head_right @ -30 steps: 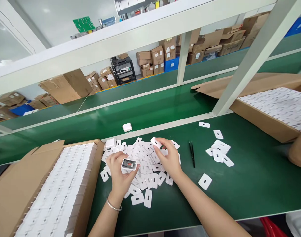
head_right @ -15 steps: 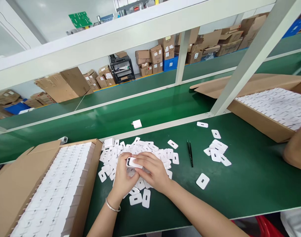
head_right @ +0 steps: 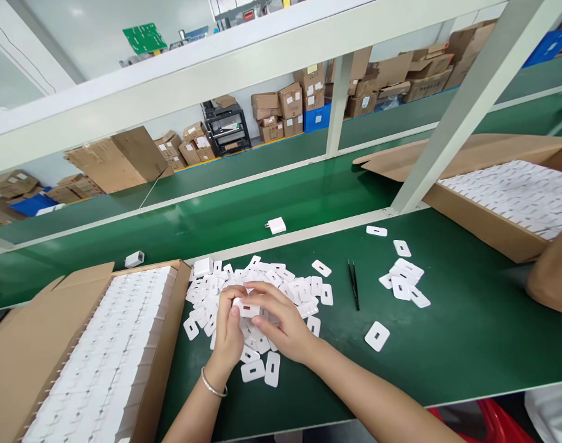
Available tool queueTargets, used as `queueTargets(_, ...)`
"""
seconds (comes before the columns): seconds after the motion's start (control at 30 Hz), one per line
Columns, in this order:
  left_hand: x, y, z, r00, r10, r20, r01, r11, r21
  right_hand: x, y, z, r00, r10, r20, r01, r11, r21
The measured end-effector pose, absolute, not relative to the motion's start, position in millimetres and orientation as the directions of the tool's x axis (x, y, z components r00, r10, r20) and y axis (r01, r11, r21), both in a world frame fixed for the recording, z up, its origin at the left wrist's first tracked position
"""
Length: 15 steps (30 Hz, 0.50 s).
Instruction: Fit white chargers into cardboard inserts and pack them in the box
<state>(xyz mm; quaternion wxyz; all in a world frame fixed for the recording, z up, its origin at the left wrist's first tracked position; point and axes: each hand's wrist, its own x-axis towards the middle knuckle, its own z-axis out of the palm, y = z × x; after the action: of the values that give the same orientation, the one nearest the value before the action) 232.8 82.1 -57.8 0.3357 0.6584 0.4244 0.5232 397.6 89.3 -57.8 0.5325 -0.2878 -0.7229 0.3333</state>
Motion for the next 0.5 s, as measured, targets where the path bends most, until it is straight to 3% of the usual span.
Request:
queueTargets(0.13, 234, 82, -64, 0.032, 0.858, 0.513, 0.222, -0.507, 0.833, 398, 88, -57, -0.232, 0.896, 0.378, -0.085, 0.368, -0.926)
queueTargets(0.33, 234, 81, -73, 0.066, 0.782, 0.620, 0.308, -0.607, 0.733, 396, 90, -55, -0.448, 0.886, 0.123, -0.172, 0.049, -0.984)
queueTargets(0.4, 234, 81, -72, 0.101, 0.786, 0.610, 0.361, -0.600, 0.714, 397, 91, -54, -0.416, 0.899, 0.140, -0.215, 0.052, -0.975)
queueTargets(0.5, 234, 82, -66, 0.115, 0.840, 0.531, 0.420, -0.525, 0.740, 400, 92, -52, -0.328, 0.910, 0.253, -0.188, 0.200, -0.962)
